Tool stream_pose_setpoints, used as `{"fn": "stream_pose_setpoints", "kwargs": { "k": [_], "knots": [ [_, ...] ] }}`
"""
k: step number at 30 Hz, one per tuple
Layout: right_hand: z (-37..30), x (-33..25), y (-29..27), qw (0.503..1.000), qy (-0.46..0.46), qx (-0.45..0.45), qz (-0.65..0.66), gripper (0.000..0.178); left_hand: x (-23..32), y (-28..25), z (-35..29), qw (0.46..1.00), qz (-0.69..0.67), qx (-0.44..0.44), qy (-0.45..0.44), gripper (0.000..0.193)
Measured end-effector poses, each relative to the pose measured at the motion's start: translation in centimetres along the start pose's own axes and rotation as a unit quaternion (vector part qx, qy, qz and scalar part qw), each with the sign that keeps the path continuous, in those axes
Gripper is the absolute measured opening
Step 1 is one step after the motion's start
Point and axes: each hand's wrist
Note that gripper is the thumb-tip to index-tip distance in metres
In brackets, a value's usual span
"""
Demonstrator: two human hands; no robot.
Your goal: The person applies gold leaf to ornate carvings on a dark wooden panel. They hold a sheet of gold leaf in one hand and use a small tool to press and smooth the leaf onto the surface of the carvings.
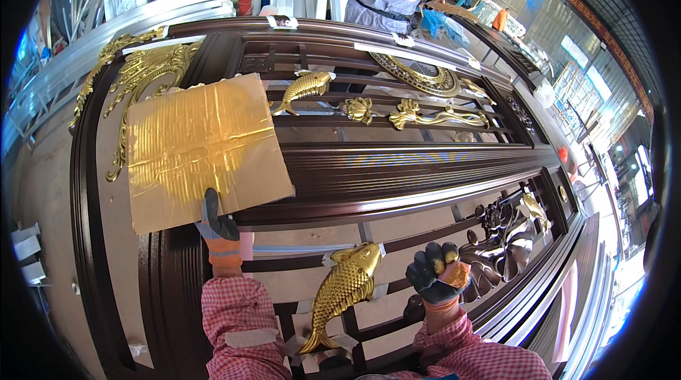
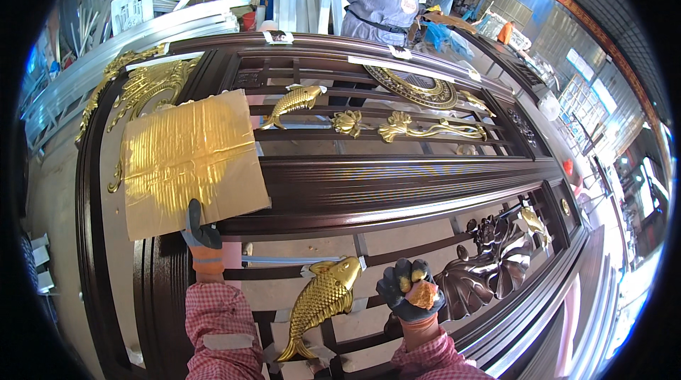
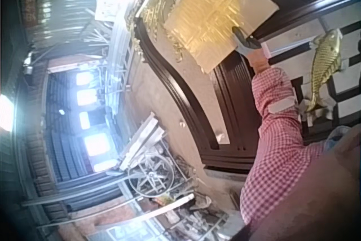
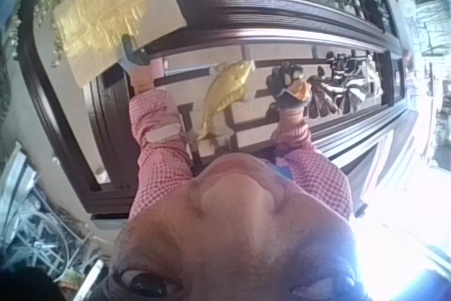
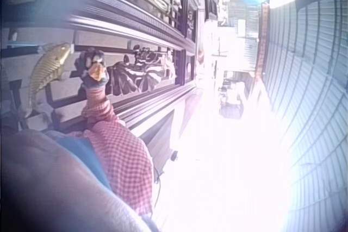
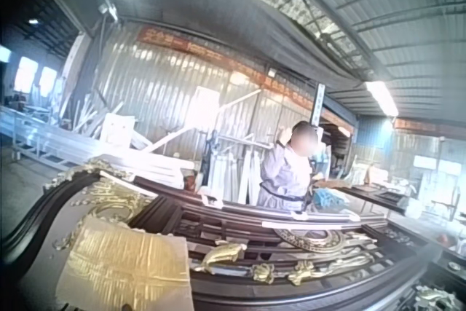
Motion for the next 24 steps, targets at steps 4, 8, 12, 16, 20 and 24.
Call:
{"fn": "stream_pose_setpoints", "kwargs": {
  "k": [4, 8, 12, 16, 20, 24],
  "knots": [
    [-0.1, -0.1, -0.1, 1.000, 0.007, 0.008, 0.004, 0.014, 0.0, 0.1, 0.2, 0.977, 0.142, -0.034, 0.157, 0.040],
    [0.1, -0.1, 0.3, 0.999, 0.005, 0.006, -0.046, 0.018, 0.9, 0.1, 0.4, 0.977, 0.147, -0.048, 0.145, 0.043],
    [-0.1, 0.0, -0.1, 1.000, 0.008, 0.000, -0.007, 0.015, 0.5, -0.3, 0.3, 0.974, 0.158, -0.050, 0.153, 0.052],
    [0.0, 0.0, 0.1, 1.000, 0.007, 0.001, -0.009, 0.017, 0.8, -0.6, 0.4, 0.960, 0.206, -0.071, 0.177, 0.060],
    [-0.1, 0.1, 0.3, 1.000, 0.004, -0.004, -0.013, 0.018, 0.1, -0.1, 0.0, 0.986, 0.108, -0.038, 0.123, 0.059],
    [-0.2, 0.3, 0.0, 1.000, 0.002, -0.005, -0.012, 0.020, 0.2, -0.2, 0.1, 0.977, 0.144, -0.043, 0.151, 0.057]
  ]
}}
Point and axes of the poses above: each hand's wrist, its own z-axis towards the middle knuckle, its own y-axis out of the palm, x = y × z, and after that the axes turned 11 degrees about y, right-handed
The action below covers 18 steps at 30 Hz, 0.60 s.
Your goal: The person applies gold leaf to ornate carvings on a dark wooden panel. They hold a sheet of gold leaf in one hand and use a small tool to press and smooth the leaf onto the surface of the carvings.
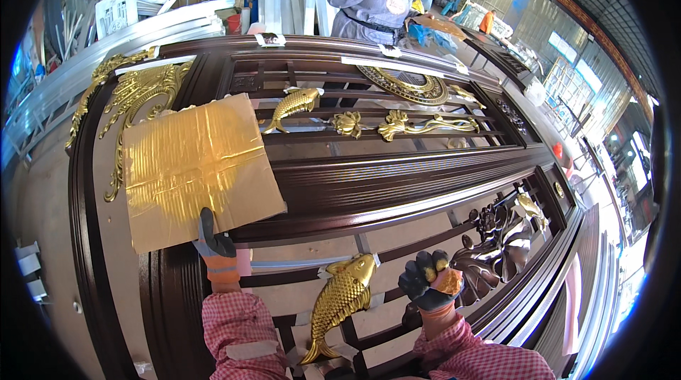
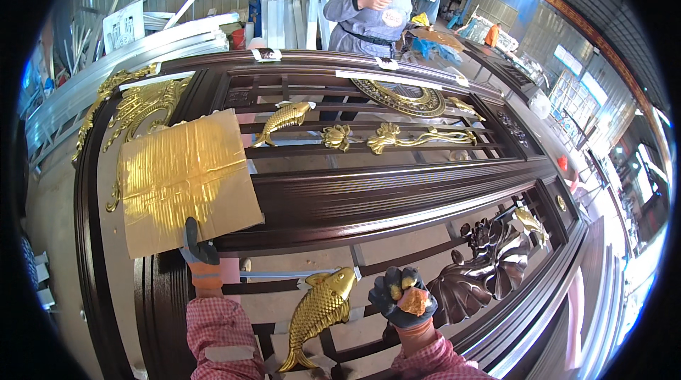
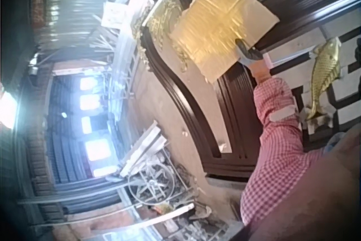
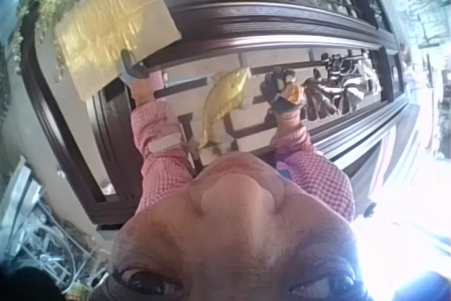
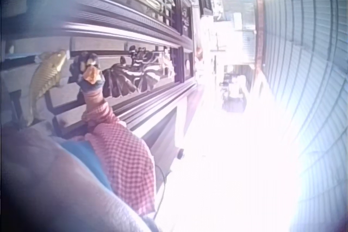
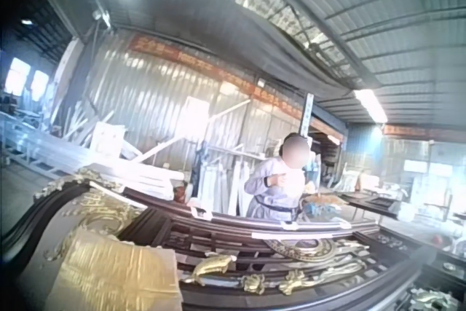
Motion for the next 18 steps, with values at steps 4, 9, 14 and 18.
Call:
{"fn": "stream_pose_setpoints", "kwargs": {
  "k": [4, 9, 14, 18],
  "knots": [
    [-0.1, 0.0, 0.0, 1.000, 0.001, -0.002, 0.000, 0.022, -0.3, 0.2, -0.8, 0.998, -0.049, -0.001, -0.044, 0.049],
    [0.2, 0.1, 0.0, 1.000, -0.003, -0.018, 0.009, 0.025, -1.7, 0.3, -1.0, 1.000, -0.020, 0.004, 0.009, 0.045],
    [0.1, 0.0, -0.1, 1.000, 0.001, -0.013, 0.004, 0.024, -1.4, 0.1, -1.2, 0.994, -0.092, 0.022, -0.057, 0.050],
    [-0.1, -0.1, 0.0, 1.000, -0.004, 0.001, 0.004, 0.020, 1.5, 0.1, 0.8, 1.000, 0.022, 0.000, 0.004, 0.053]
  ]
}}
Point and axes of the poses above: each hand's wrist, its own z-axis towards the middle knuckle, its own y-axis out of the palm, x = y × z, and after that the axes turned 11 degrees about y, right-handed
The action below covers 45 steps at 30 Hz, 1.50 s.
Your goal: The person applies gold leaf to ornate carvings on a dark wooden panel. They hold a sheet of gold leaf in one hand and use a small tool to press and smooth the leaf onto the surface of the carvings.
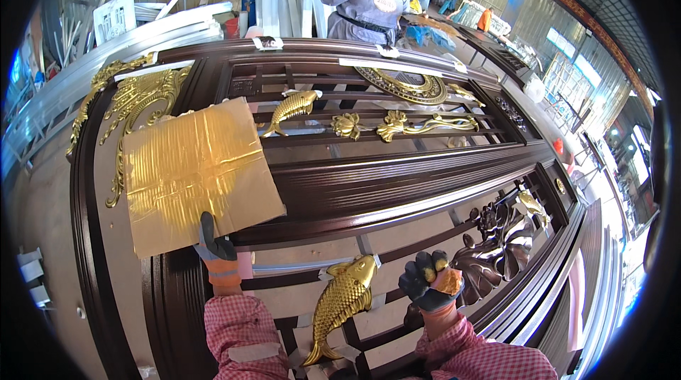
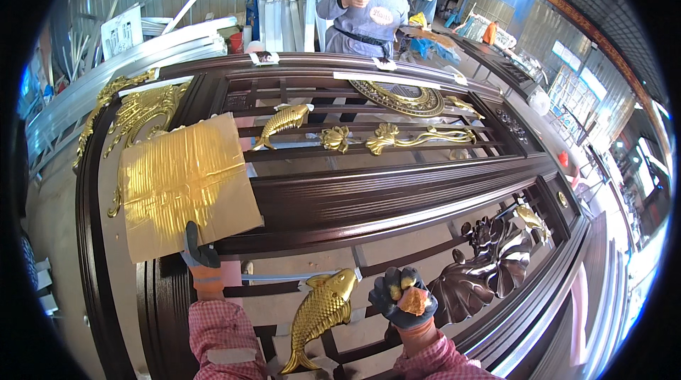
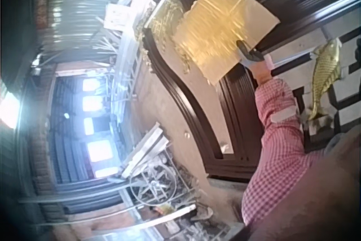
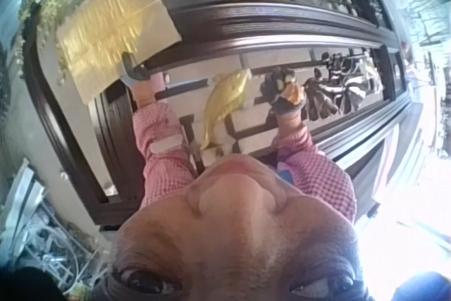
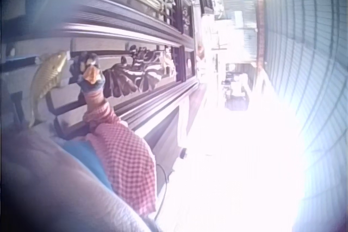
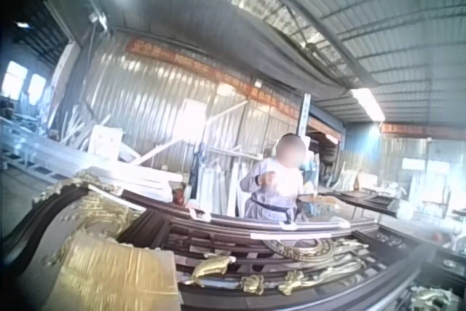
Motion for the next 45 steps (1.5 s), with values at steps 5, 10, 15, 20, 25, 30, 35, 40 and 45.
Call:
{"fn": "stream_pose_setpoints", "kwargs": {
  "k": [5, 10, 15, 20, 25, 30, 35, 40, 45],
  "knots": [
    [0.4, 0.0, 0.4, 1.000, 0.007, 0.003, 0.009, 0.017, -0.2, -0.7, 0.3, 1.000, 0.017, -0.013, -0.005, 0.054],
    [0.0, 0.0, 0.2, 1.000, 0.003, 0.016, 0.021, 0.013, 0.7, -0.2, 1.2, 0.999, 0.029, -0.010, 0.013, 0.046],
    [0.8, 0.0, 1.4, 1.000, 0.008, 0.011, 0.001, 0.019, -0.1, -0.8, 1.3, 0.999, 0.030, -0.012, 0.014, 0.039],
    [1.0, -0.3, 1.3, 0.998, 0.004, -0.001, -0.069, 0.021, -0.4, -0.8, 1.0, 0.994, 0.080, -0.030, 0.065, 0.045],
    [1.4, -0.1, 1.4, 0.999, 0.015, -0.025, -0.043, 0.017, -0.4, -1.4, 1.4, 0.990, 0.112, -0.047, 0.067, 0.046],
    [1.4, -0.3, 1.5, 0.998, 0.021, -0.039, -0.047, 0.015, -0.7, -1.4, 0.8, 0.995, 0.077, -0.069, -0.004, 0.045],
    [1.2, 0.1, 2.2, 0.999, 0.030, -0.029, -0.024, 0.016, 0.3, -1.7, 1.5, 0.997, 0.061, -0.046, 0.014, 0.039],
    [-0.5, 0.3, 4.4, 0.998, 0.058, 0.004, -0.001, 0.025, -1.3, -1.0, 0.0, 1.000, 0.021, -0.016, -0.014, 0.041],
    [-4.5, -3.0, 6.6, 0.996, 0.074, 0.009, 0.057, 0.030, 1.4, 0.0, 1.8, 0.931, -0.251, 0.093, -0.249, 0.047]
  ]
}}
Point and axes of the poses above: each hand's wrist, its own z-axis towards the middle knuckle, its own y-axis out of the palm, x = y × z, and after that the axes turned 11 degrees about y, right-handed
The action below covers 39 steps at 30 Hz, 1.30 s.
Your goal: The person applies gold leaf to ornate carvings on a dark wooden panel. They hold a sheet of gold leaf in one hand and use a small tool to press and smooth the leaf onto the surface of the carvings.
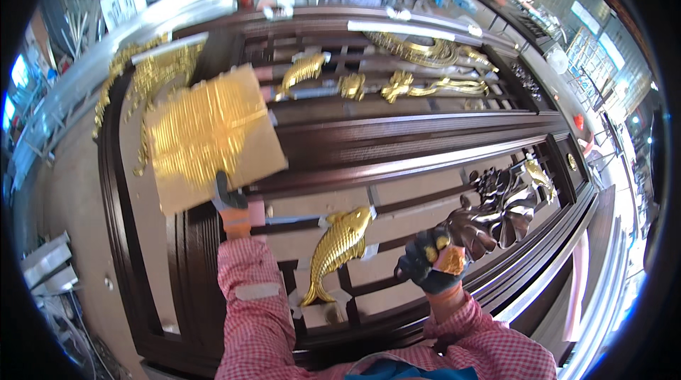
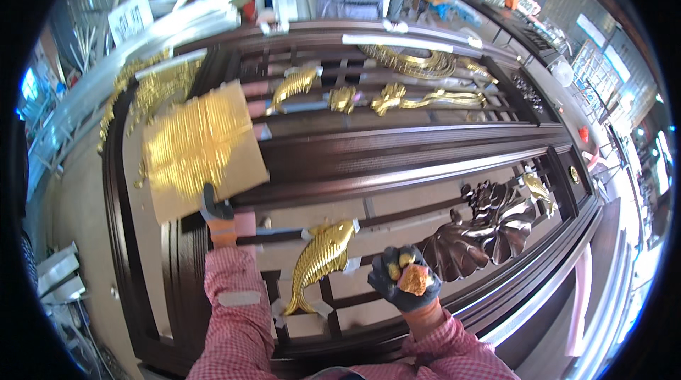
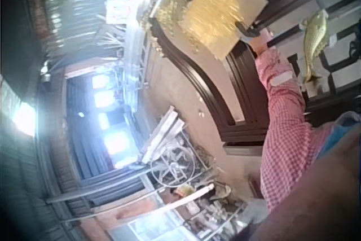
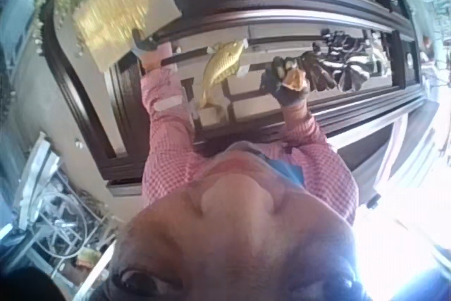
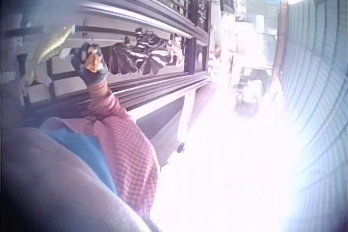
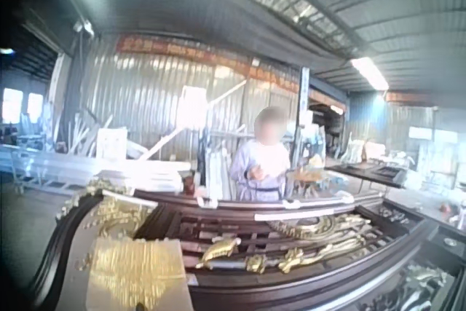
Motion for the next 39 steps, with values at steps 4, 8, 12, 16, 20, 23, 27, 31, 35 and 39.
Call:
{"fn": "stream_pose_setpoints", "kwargs": {
  "k": [4, 8, 12, 16, 20, 23, 27, 31, 35, 39],
  "knots": [
    [-2.7, -1.8, 2.0, 0.999, -0.008, -0.043, 0.008, 0.037, 7.3, 1.6, 0.2, 0.965, -0.204, 0.013, -0.164, 0.050],
    [-5.1, -3.6, 3.9, 0.999, -0.029, -0.014, 0.034, 0.046, 10.7, 0.0, -2.1, 0.960, -0.225, 0.024, -0.164, 0.049],
    [-5.9, -6.1, 7.8, 0.996, -0.021, -0.006, 0.084, 0.042, 18.0, -1.5, -4.5, 0.962, -0.161, 0.064, -0.211, 0.046],
    [-7.1, -9.0, 13.0, 0.997, -0.007, -0.070, 0.044, 0.043, 29.1, -0.3, -6.8, 0.934, -0.237, 0.101, -0.248, 0.047],
    [-8.4, -12.0, 19.0, 0.997, -0.049, -0.018, -0.058, 0.042, 32.6, -3.8, -9.8, 0.946, -0.225, 0.089, -0.215, 0.053],
    [-8.2, -15.5, 25.2, 0.977, -0.057, -0.028, -0.202, 0.044, 35.3, -8.5, -10.3, 0.978, -0.093, 0.055, -0.178, 0.052],
    [-9.5, -20.8, 30.6, 0.922, -0.098, -0.065, -0.370, 0.044, 42.1, -9.4, -10.3, 0.985, -0.052, 0.089, -0.136, 0.048],
    [-12.9, -23.7, 34.2, 0.856, -0.135, -0.067, -0.495, 0.043, 42.7, -10.4, -10.3, 0.995, -0.008, 0.026, -0.099, 0.044],
    [-16.6, -25.3, 36.9, 0.813, -0.163, -0.043, -0.558, 0.043, 43.4, -7.2, -9.7, 0.986, -0.083, 0.069, -0.128, 0.043],
    [-18.9, -26.2, 37.9, 0.793, -0.185, -0.030, -0.580, 0.043, 41.2, -8.6, -7.4, 0.971, -0.170, 0.061, -0.159, 0.045]
  ]
}}
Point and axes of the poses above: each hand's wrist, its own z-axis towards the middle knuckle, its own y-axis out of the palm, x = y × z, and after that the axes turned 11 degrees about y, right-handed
